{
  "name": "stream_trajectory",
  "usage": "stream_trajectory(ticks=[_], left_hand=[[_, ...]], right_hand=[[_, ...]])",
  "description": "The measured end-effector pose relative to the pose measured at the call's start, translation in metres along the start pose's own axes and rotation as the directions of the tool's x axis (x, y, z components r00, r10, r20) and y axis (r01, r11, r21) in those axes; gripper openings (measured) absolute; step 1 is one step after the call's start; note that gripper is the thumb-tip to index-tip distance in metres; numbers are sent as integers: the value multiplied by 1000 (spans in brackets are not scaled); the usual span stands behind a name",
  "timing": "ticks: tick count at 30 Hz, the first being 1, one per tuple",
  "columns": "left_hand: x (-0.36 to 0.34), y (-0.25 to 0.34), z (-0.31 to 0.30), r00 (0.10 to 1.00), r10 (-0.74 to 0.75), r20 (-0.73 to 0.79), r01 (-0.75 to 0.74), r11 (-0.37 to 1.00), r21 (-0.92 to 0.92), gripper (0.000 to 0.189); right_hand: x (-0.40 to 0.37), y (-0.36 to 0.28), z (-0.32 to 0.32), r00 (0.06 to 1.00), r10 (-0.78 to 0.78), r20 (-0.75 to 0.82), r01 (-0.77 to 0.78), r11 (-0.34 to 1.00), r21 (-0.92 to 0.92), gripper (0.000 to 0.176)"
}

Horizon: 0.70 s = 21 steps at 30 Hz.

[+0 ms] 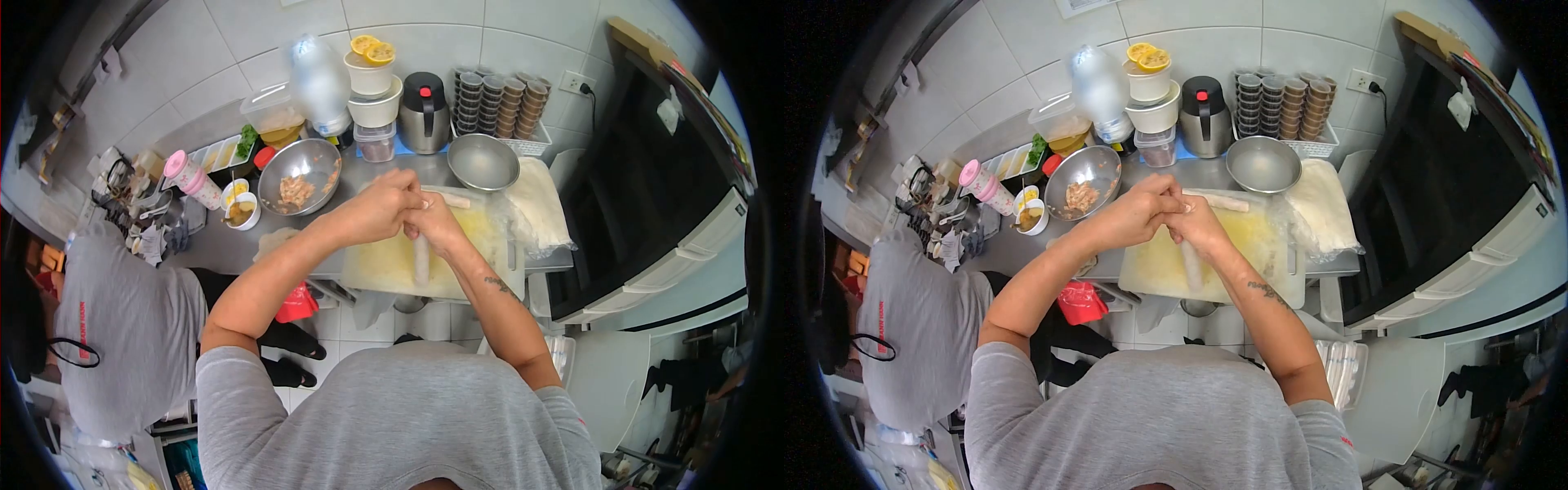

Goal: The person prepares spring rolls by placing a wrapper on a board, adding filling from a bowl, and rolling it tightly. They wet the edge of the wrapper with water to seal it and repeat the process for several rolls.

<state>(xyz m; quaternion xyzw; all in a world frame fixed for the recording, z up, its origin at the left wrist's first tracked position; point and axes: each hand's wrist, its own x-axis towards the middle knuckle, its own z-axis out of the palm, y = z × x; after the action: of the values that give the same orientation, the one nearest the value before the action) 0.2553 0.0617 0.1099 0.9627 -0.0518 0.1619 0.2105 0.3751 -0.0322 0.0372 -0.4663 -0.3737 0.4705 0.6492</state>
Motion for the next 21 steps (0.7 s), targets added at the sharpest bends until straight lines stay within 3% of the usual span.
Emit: stream_trajectory(ticks=[4,10,13,14,16,17,19,21], left_hand=[[5,2,4,993,-83,-82,85,996,18,29],[6,-1,17,992,-68,-111,75,995,60,30],[8,-24,25,977,-76,-201,33,978,-206,37],[6,-28,32,963,-174,-207,90,929,-360,38],[0,-34,54,917,-364,-164,185,752,-633,43],[-8,-37,82,924,-378,-58,282,775,-565,51],[-26,-45,131,921,-352,168,389,807,-443,44],[-30,-49,140,865,-427,265,500,780,-376,39]], right_hand=[[5,-4,0,1000,-11,-2,11,1000,-28,8],[9,7,-8,998,6,-56,-5,1000,24,10],[3,-6,-8,989,-54,-136,68,992,106,14],[2,-10,-8,980,-79,-180,107,983,148,16],[8,2,-33,975,-77,-206,145,931,336,14],[9,10,-45,972,-77,-220,167,890,423,14],[1,22,-53,958,-94,-271,225,831,508,16],[-8,52,-81,959,-93,-269,236,789,568,23]])
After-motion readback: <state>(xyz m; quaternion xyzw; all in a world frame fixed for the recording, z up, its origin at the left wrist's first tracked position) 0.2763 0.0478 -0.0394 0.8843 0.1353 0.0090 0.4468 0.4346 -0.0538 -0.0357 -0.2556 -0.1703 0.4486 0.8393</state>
